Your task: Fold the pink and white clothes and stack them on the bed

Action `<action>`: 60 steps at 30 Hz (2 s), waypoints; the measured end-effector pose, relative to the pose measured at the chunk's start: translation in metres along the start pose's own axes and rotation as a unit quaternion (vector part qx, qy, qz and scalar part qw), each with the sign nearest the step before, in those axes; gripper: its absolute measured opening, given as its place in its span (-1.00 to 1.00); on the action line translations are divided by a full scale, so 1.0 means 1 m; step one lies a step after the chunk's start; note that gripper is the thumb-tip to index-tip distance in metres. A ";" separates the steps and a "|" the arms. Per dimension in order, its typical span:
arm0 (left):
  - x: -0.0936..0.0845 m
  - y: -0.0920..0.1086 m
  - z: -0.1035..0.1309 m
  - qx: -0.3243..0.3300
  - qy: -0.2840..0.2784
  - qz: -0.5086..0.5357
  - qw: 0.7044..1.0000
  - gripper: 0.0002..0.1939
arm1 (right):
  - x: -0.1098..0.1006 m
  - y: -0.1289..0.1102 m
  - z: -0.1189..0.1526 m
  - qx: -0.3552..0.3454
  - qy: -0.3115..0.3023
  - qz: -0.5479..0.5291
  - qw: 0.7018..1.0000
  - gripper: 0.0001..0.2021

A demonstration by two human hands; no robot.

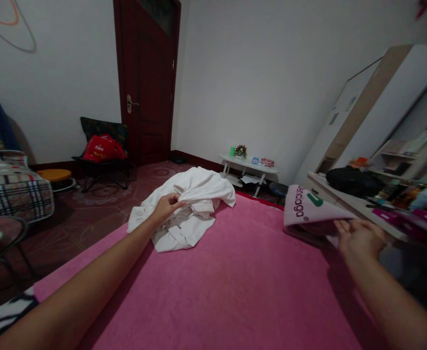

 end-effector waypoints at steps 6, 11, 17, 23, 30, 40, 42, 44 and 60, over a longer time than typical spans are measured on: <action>0.001 0.026 0.009 0.005 0.009 -0.015 1.000 -0.61 | 0.074 -0.140 0.127 -0.207 -0.521 0.143 0.816 -0.91; 0.003 0.062 0.013 0.040 0.084 -0.042 0.995 -0.67 | 0.056 -0.194 0.276 -0.323 -0.728 0.131 0.590 -0.88; 0.062 0.120 0.046 0.138 -0.004 -0.119 0.983 -0.83 | 0.052 -0.155 0.278 -0.248 -0.581 -0.012 0.775 -0.89; 0.145 0.116 0.101 0.258 -0.239 -0.240 0.905 -0.63 | 0.041 -0.014 0.210 -0.104 -0.372 0.082 0.919 -0.86; 0.163 0.076 0.115 0.202 -0.272 -0.296 0.893 -0.56 | 0.031 0.013 0.209 -0.118 -0.403 0.125 0.899 -0.83; 0.157 0.072 0.117 0.188 -0.257 -0.257 0.912 -0.58 | 0.042 -0.035 0.259 -0.196 -0.536 0.110 0.814 -0.82; 0.156 0.073 0.116 0.187 -0.259 -0.257 0.912 -0.58 | 0.041 -0.039 0.263 -0.196 -0.546 0.101 0.808 -0.78; 0.156 0.073 0.116 0.186 -0.260 -0.257 0.912 -0.58 | 0.041 -0.040 0.265 -0.200 -0.548 0.102 0.806 -0.73; 0.156 0.073 0.116 0.183 -0.257 -0.257 0.913 -0.59 | 0.043 -0.038 0.267 -0.178 -0.537 0.107 0.818 -0.65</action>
Point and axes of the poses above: each hand's wrist, its own z-axis away from the middle knuckle, its own x-axis out of the palm, y = z × x, the point moved 3 cm from there along -z, towards the middle knuckle, and after that the axes turned 7 degrees about -z, right-handed, at the moved point
